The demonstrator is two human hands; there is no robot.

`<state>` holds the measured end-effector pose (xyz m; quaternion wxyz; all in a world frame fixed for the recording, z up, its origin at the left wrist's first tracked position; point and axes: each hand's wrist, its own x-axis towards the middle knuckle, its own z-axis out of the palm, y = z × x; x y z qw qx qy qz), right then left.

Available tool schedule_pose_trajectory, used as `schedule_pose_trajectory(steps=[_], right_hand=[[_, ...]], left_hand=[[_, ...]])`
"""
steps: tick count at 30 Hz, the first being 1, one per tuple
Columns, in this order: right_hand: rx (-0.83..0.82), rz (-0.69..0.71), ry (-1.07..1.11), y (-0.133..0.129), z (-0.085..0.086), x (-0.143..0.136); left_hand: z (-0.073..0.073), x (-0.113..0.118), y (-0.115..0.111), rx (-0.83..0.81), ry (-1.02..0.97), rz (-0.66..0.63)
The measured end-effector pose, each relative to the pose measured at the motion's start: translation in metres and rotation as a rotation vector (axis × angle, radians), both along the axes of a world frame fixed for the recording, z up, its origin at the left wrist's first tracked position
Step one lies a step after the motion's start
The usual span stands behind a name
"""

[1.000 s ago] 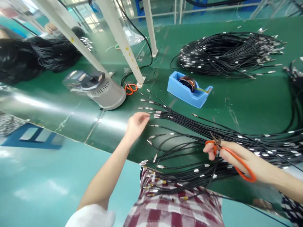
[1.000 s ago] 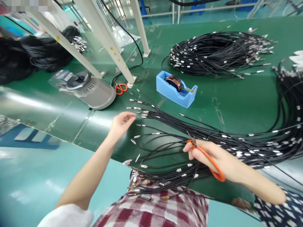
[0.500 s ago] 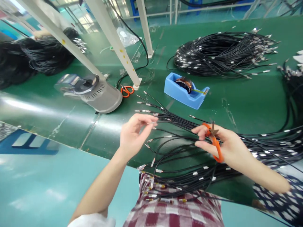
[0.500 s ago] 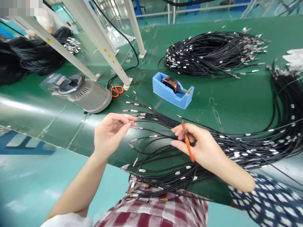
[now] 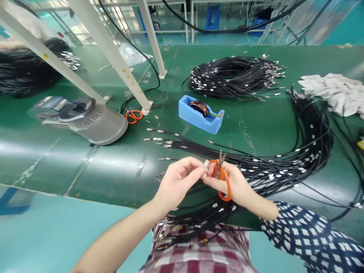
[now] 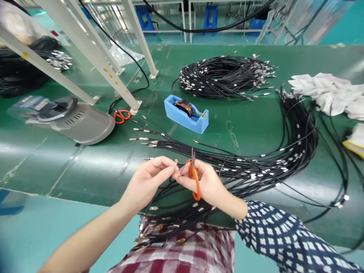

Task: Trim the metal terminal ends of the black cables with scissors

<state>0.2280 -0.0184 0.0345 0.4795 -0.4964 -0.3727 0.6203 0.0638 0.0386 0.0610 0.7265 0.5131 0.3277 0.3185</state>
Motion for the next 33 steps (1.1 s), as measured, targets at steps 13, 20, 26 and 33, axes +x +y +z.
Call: schedule_pose_trajectory(steps=[13, 20, 26, 33], right_hand=[[0.175, 0.376, -1.113, -0.033, 0.054, 0.085], [0.342, 0.486, -1.492, -0.04, 0.068, 0.091], [0.252, 0.569, -1.579, -0.036, 0.078, 0.086], [0.214, 0.617, -1.574, -0.032, 0.077, 0.083]], left_hand=[[-0.001, 0.012, -0.015, 0.589, 0.347, -0.108], [-0.008, 0.013, -0.021, 0.806, 0.341, -0.134], [-0.011, 0.014, -0.025, 0.955, 0.347, -0.132], [-0.009, 0.015, -0.029, 1.025, 0.368, -0.139]])
